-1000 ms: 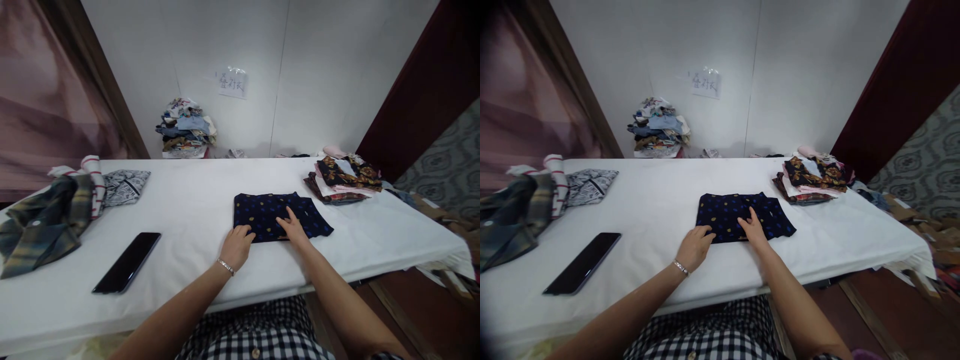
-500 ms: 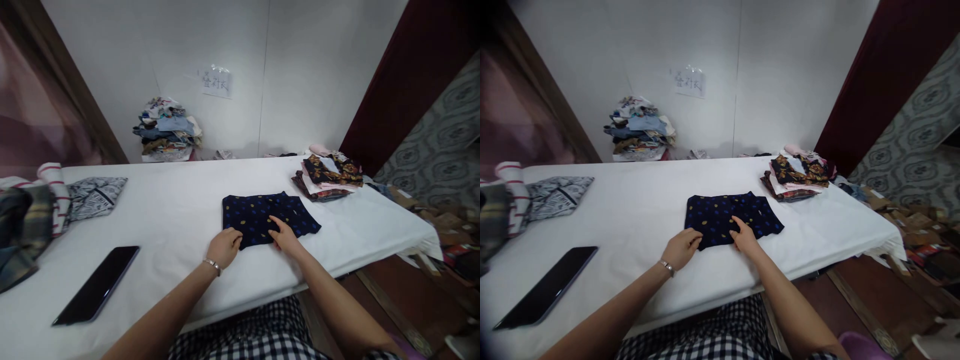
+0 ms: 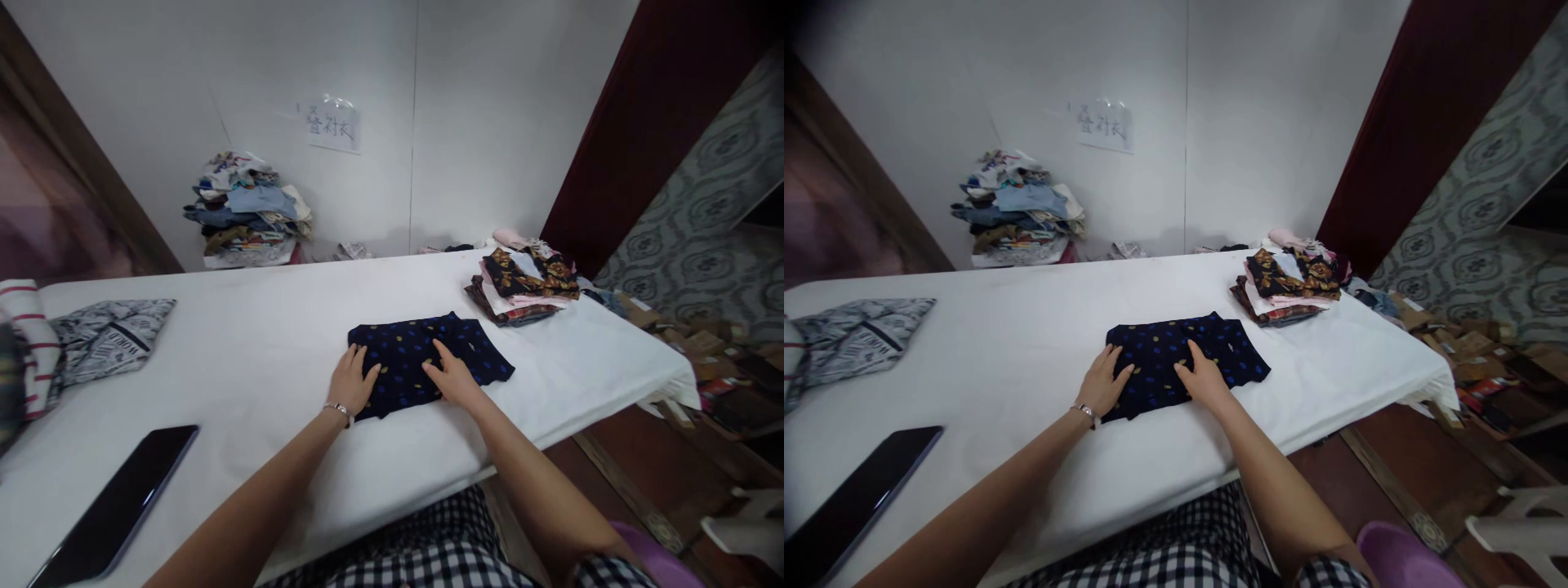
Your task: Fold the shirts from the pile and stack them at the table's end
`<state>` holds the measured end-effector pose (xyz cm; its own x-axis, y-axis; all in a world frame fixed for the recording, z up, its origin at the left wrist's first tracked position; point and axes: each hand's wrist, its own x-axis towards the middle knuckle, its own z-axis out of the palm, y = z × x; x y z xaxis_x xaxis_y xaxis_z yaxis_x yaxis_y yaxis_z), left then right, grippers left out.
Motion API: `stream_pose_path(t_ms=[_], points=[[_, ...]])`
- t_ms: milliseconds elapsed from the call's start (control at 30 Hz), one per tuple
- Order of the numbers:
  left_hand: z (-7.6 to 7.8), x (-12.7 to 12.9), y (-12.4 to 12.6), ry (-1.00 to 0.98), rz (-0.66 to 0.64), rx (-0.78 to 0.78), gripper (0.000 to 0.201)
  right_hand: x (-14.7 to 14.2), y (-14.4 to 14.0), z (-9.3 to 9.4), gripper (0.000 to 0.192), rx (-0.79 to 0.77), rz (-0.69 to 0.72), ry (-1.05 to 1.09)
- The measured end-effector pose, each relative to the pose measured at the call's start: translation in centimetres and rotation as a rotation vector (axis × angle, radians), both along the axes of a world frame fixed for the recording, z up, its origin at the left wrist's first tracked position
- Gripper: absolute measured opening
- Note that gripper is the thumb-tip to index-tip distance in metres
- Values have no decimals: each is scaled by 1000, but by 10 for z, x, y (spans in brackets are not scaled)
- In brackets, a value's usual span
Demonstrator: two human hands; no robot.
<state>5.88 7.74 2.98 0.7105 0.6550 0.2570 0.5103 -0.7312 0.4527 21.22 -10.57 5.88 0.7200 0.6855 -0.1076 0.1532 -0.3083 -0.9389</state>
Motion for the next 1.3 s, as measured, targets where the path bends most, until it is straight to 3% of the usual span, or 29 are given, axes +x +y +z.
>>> stream_pose_path(t_ms=[167,267,333,533,667,767,867,1067,1300], points=[[-4,1,-2,-25,8,3,58,7,14,2,67,24,-27,-68],[0,5,-6,-4,-51,2,61,9,12,2,63,98,-52,-175],[2,8,-9,39,-99,12,60,11,7,1,60,66,-82,-162],[13,13,-6,176,-121,-21,56,9,-20,-5,63,42,-104,-15],[33,22,13,157,-119,30,48,-11,-59,0,53,97,-197,353],[46,48,26,178,-194,89,51,-29,-84,9,45,185,-261,722],[52,88,36,279,-290,79,57,-42,-89,13,43,279,-276,923],[49,165,45,501,-416,-85,74,-49,-56,1,30,470,-278,1059],[46,199,43,528,-465,-192,77,-38,-24,-1,31,372,-300,1109]])
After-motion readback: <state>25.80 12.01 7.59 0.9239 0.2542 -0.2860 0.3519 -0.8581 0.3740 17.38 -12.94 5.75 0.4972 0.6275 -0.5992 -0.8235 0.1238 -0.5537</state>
